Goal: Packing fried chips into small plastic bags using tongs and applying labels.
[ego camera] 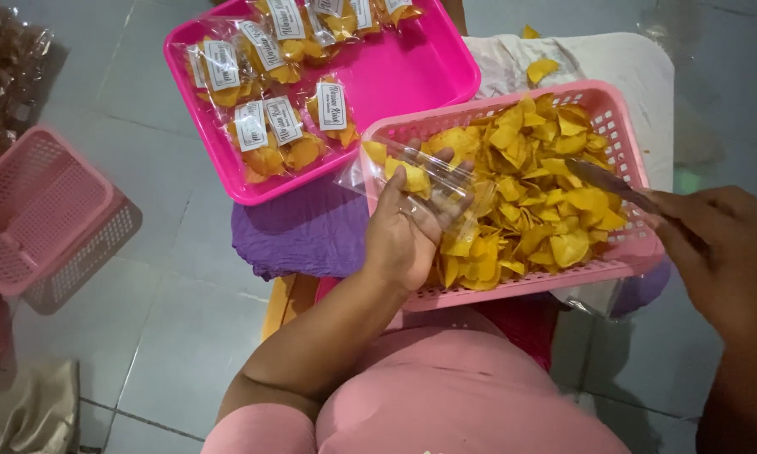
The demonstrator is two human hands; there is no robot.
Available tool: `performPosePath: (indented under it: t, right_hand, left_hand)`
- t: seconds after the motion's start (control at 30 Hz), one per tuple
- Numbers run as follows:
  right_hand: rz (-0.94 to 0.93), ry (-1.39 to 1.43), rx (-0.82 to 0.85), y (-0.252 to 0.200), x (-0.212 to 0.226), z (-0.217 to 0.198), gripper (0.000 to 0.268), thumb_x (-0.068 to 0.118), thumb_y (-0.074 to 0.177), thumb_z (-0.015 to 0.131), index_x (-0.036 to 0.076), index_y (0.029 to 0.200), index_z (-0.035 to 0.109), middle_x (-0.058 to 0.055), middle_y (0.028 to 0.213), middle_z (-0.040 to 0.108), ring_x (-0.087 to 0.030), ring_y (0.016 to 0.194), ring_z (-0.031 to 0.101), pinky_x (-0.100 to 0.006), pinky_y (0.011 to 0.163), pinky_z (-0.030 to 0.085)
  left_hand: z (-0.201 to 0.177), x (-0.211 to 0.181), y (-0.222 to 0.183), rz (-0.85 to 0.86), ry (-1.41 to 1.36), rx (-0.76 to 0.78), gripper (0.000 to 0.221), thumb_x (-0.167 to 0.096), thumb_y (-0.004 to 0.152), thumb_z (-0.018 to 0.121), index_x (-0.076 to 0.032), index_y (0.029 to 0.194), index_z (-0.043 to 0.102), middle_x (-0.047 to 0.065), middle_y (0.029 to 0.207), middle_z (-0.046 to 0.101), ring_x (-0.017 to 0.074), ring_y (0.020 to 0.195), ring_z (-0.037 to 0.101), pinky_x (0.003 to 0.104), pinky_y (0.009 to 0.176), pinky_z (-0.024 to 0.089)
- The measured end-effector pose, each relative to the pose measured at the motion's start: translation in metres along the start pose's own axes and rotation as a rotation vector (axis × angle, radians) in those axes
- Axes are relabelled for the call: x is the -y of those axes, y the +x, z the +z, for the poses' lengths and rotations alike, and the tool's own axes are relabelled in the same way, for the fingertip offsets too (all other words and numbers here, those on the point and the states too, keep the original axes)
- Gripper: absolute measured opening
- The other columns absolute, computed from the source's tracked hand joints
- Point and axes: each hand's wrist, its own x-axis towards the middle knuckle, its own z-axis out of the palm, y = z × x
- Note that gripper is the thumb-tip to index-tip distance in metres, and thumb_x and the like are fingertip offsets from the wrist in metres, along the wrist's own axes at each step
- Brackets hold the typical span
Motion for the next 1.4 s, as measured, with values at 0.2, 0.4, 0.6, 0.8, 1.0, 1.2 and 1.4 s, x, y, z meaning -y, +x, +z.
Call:
performPosePath:
  t: [0.2,0.4,0.6,0.8,1.0,1.2,1.4]
  right_hand:
    - [0.037,0.198,0.109,0.001,0.006,-0.020,0.036,0.015,0.104,0.066,0.002,0.137,0.075,-0.020,0.096,0.070,-0.033,0.094,0.066,-0.042,0.082,0.049]
    - [0.080,0.223,0.307,0.011,0.031,-0.031,0.042,0.023,0.096,0.062,0.010,0.134,0.072,-0.013,0.100,0.073,-0.026,0.095,0.070,-0.039,0.080,0.055]
    - [0.139,0.112,0.491,0.037,0.054,-0.026,0.044,0.040,0.096,0.056,0.024,0.134,0.069,-0.002,0.110,0.075,-0.020,0.105,0.069,-0.039,0.083,0.056]
    - [0.189,0.129,0.426,0.050,0.096,-0.023,0.041,0.038,0.097,0.059,0.022,0.133,0.071,-0.002,0.120,0.070,-0.022,0.105,0.068,-0.041,0.074,0.057]
    - [0.027,-0.004,0.216,0.033,0.099,-0.039,0.053,0.032,0.098,0.061,0.019,0.148,0.063,-0.014,0.128,0.064,-0.030,0.115,0.065,-0.045,0.077,0.059]
    - [-0.018,0.029,0.023,0.009,0.053,-0.049,0.046,0.019,0.106,0.067,0.002,0.149,0.072,-0.024,0.116,0.064,-0.032,0.094,0.068,-0.044,0.087,0.057]
    - [0.062,-0.236,0.102,0.008,0.027,-0.014,0.044,0.030,0.101,0.070,0.023,0.144,0.074,-0.014,0.116,0.070,-0.031,0.101,0.070,-0.043,0.078,0.056]
  left_hand:
    - [0.002,0.000,0.000,-0.039,-0.007,-0.014,0.039,-0.034,0.109,0.038,-0.012,0.141,0.048,0.020,0.134,0.066,0.0405,0.122,0.065,0.057,0.102,0.054]
    - [0.006,0.001,-0.004,0.003,-0.031,-0.005,0.044,-0.036,0.110,0.037,-0.009,0.143,0.050,0.020,0.137,0.064,0.0406,0.124,0.063,0.057,0.103,0.052]
    - [-0.004,0.012,-0.008,0.088,-0.024,0.051,0.048,-0.043,0.111,0.034,-0.014,0.144,0.054,0.015,0.143,0.062,0.0301,0.129,0.061,0.046,0.098,0.054]
    - [0.003,0.018,-0.016,-0.084,-0.017,-0.021,0.054,-0.048,0.106,0.042,-0.012,0.145,0.051,0.017,0.133,0.065,0.0316,0.119,0.065,0.048,0.104,0.054]
    - [-0.010,0.014,-0.003,-0.151,-0.138,0.113,0.049,-0.045,0.110,0.038,-0.007,0.141,0.046,0.024,0.143,0.058,0.0376,0.129,0.058,0.051,0.109,0.050]
    - [-0.019,0.000,-0.007,-0.144,-0.142,0.324,0.064,-0.048,0.110,0.038,-0.001,0.154,0.042,0.023,0.146,0.056,0.0361,0.138,0.052,0.049,0.121,0.041]
    - [-0.021,0.007,0.008,-0.133,-0.112,0.309,0.045,-0.038,0.114,0.034,-0.007,0.143,0.050,0.019,0.154,0.051,0.0386,0.140,0.052,0.051,0.114,0.048]
